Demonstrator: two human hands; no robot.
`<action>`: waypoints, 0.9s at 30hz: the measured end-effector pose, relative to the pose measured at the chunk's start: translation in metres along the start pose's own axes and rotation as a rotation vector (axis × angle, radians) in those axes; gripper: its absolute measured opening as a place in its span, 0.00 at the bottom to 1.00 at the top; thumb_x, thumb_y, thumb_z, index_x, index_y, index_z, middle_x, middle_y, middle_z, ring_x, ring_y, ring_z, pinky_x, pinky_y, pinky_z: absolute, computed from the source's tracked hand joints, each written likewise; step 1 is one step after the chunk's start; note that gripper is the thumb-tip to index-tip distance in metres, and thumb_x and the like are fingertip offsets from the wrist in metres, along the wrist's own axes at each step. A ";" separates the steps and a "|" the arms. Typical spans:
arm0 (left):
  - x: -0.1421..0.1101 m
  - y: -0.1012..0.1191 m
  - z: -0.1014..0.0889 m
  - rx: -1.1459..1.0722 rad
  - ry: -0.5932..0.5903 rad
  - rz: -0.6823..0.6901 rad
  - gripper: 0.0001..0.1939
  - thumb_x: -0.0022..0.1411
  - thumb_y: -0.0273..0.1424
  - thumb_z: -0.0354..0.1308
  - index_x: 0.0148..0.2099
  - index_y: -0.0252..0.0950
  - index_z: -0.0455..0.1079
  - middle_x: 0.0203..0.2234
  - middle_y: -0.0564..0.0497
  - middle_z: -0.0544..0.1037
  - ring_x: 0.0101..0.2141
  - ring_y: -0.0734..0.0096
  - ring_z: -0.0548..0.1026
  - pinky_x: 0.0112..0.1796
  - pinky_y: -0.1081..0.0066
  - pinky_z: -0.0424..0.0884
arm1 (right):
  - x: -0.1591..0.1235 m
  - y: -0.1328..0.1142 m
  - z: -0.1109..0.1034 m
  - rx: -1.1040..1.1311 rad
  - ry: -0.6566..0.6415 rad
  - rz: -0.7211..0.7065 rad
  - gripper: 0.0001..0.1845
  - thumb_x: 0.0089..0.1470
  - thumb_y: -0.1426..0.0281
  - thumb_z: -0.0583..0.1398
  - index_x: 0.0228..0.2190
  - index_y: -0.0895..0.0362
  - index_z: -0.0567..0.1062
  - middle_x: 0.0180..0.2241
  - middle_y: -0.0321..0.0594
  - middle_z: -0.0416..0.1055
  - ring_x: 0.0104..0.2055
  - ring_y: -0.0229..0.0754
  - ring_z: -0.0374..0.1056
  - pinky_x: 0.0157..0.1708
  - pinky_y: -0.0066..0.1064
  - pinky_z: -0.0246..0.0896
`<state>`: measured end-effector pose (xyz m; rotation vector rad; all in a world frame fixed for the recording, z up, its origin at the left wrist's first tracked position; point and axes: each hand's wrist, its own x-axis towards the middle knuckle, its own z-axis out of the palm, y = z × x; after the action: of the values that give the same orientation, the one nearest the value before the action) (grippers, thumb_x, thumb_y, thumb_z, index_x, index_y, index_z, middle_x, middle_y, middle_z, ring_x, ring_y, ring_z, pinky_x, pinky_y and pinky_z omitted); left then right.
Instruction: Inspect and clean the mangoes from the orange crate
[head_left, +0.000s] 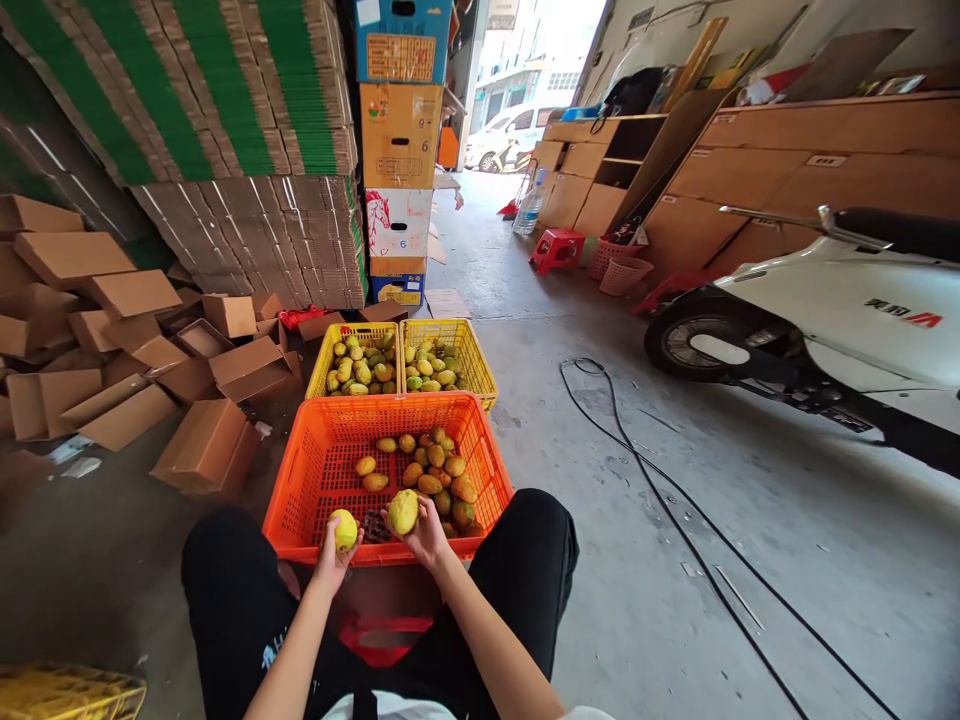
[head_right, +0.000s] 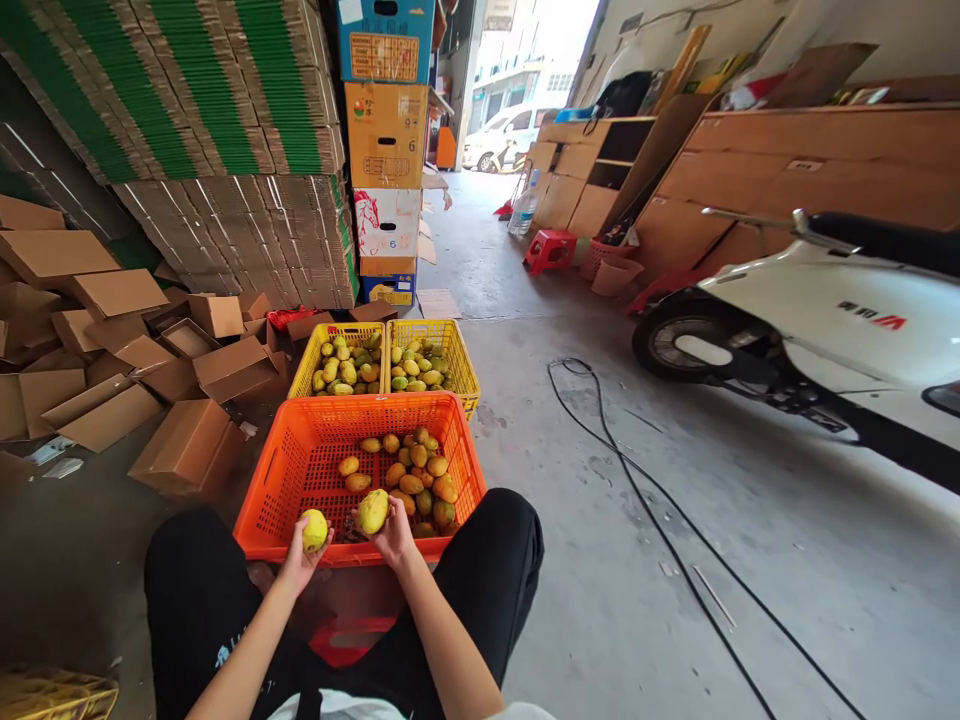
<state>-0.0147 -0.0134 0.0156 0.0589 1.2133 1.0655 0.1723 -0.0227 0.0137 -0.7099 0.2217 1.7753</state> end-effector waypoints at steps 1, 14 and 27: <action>0.001 -0.001 0.000 0.003 0.002 0.013 0.05 0.67 0.28 0.53 0.42 0.33 0.69 0.27 0.48 0.79 0.26 0.71 0.80 0.29 0.74 0.78 | 0.000 0.000 0.001 -0.013 0.004 -0.007 0.13 0.51 0.61 0.64 0.37 0.54 0.73 0.35 0.42 0.78 0.41 0.50 0.76 0.38 0.40 0.70; 0.006 0.002 0.007 -0.008 0.035 -0.049 0.05 0.65 0.31 0.55 0.41 0.34 0.69 0.25 0.49 0.78 0.24 0.71 0.78 0.27 0.74 0.78 | 0.003 0.008 -0.014 -0.126 0.137 -0.010 0.16 0.50 0.61 0.68 0.34 0.59 0.74 0.27 0.39 0.75 0.29 0.42 0.74 0.31 0.33 0.70; 0.012 0.005 0.030 -0.019 0.150 -0.063 0.05 0.63 0.33 0.57 0.36 0.39 0.64 0.26 0.55 0.72 0.26 0.75 0.75 0.34 0.71 0.78 | -0.020 0.018 -0.018 -0.004 0.294 -0.221 0.14 0.45 0.63 0.68 0.34 0.55 0.75 0.28 0.34 0.77 0.31 0.43 0.74 0.31 0.32 0.68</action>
<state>0.0053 0.0117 0.0221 -0.0749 1.3306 1.0402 0.1652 -0.0530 0.0070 -0.9609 0.3249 1.4586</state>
